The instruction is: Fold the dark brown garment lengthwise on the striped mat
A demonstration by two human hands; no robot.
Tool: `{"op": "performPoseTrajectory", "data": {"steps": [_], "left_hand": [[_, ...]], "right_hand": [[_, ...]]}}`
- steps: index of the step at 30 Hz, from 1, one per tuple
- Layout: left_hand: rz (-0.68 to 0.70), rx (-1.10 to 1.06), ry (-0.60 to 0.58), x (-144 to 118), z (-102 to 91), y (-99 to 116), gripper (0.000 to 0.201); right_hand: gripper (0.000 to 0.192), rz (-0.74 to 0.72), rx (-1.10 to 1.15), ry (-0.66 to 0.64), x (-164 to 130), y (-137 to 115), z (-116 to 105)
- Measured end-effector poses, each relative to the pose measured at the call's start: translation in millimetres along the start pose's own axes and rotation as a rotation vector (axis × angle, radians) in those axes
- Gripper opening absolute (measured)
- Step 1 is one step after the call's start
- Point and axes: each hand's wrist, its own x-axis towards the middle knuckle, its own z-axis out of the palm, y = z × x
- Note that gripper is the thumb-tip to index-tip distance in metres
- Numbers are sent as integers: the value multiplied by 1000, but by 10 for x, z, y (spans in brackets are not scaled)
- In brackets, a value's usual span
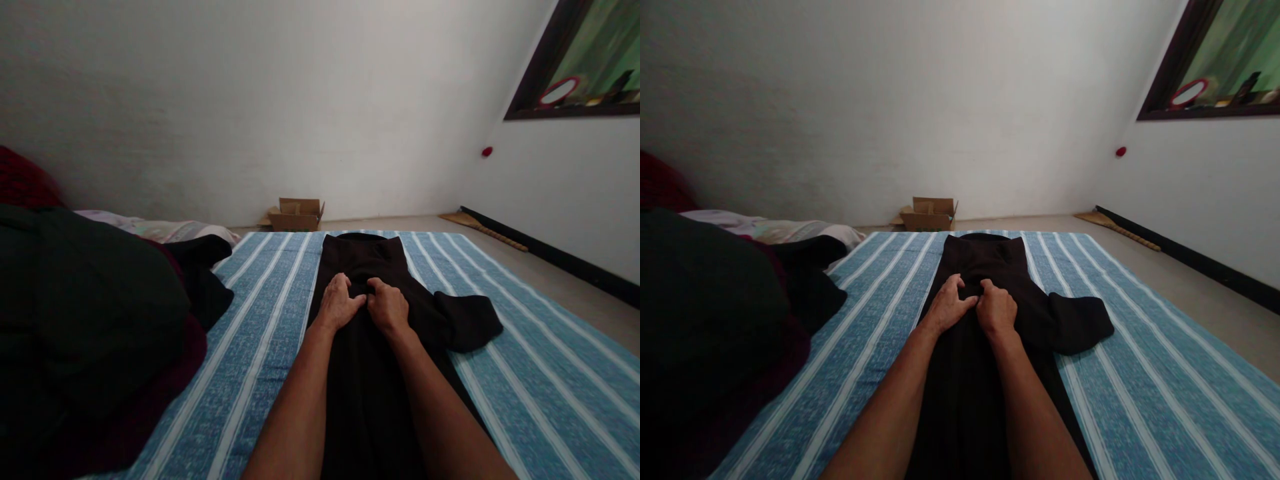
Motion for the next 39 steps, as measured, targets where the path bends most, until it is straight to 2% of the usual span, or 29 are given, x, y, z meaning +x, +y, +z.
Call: {"op": "performPoseTrajectory", "data": {"steps": [4,11,18,23,30,39], "left_hand": [[33,6,-43,2,-83,58,25],[17,207,-236,-22,-187,215,29],[17,395,-201,-63,-175,334,27],[-13,458,-133,-61,-222,402,27],[-148,283,-127,4,-253,321,21],[-182,85,-132,84,-279,237,10]], "right_hand": [[43,12,-12,-10,11,-1,-14],[41,-6,-17,-42,33,1,-23],[35,-8,-11,-50,38,7,-12],[33,-16,-23,-54,37,-11,-33],[29,-92,-14,-85,44,-4,-70],[22,-186,16,-182,18,-52,-68]]}}
